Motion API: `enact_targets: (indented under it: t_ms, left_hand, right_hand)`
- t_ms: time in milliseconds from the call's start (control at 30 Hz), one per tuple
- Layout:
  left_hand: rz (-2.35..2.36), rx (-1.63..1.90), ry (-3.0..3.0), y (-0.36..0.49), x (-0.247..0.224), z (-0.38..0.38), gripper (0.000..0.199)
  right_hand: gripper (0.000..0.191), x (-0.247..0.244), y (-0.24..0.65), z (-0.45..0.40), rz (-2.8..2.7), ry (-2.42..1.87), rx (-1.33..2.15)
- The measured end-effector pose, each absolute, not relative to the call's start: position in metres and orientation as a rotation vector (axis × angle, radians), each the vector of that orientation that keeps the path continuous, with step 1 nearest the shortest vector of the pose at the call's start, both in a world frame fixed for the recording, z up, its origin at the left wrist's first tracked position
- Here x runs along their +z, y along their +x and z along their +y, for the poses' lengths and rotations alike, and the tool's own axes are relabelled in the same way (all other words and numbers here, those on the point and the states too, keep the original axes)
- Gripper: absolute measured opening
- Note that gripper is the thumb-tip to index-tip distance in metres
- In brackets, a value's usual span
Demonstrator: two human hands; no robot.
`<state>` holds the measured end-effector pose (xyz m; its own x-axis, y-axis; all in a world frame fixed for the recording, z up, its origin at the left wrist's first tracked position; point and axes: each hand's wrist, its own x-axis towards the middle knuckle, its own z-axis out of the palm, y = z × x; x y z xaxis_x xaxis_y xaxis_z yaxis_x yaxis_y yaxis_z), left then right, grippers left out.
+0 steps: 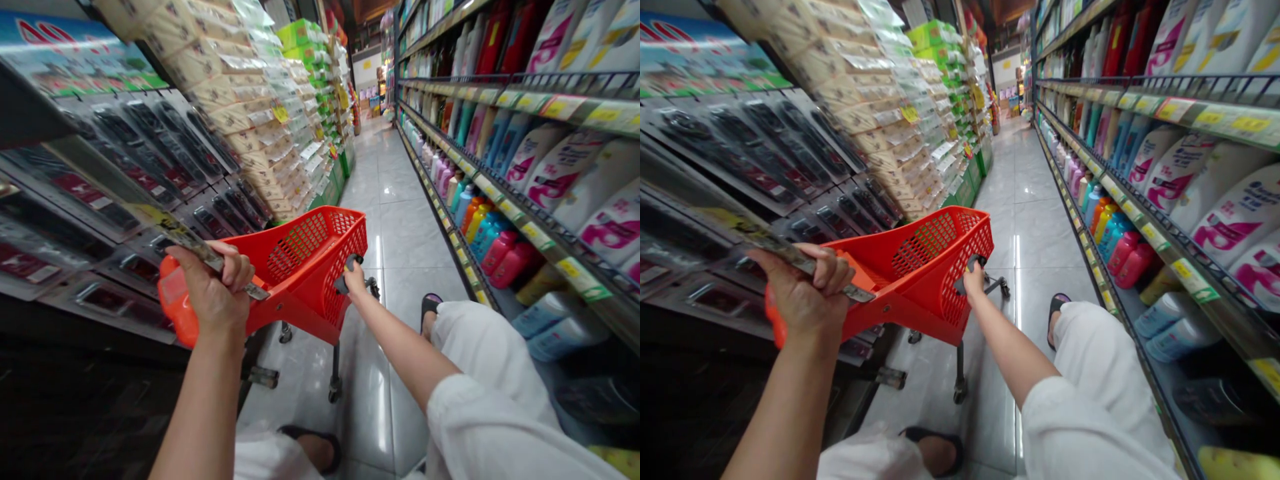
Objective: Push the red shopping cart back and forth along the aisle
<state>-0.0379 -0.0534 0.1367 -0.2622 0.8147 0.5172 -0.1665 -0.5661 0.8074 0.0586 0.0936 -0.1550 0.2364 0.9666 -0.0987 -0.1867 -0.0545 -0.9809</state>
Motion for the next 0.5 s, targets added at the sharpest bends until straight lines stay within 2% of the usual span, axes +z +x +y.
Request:
enact_targets:
  t_ms: [67, 167, 367, 500]
  left_hand:
    - [0.841, 1.894, 1.307, -0.039, 0.137, -0.055, 0.061]
    - [0.823, 1.882, 1.293, -0.039, 0.137, -0.052, 0.060]
    - [0.850, 1.888, 1.277, -0.036, 0.138, -0.049, 0.059]
    - [0.902, 1.917, 1.279, -0.036, 0.139, -0.056, 0.060]
  right_hand:
    - [0.069, -0.143, 0.063, 0.111, -0.943, -1.351, 1.030]
    - [0.080, -0.151, 0.051, 0.087, -1.165, -1.439, 0.868]
    - [0.078, -0.223, 0.010, -0.033, -1.362, -1.460, 0.925]
    - [0.075, -0.246, 0.011, -0.045, -1.272, -1.486, 1.008]
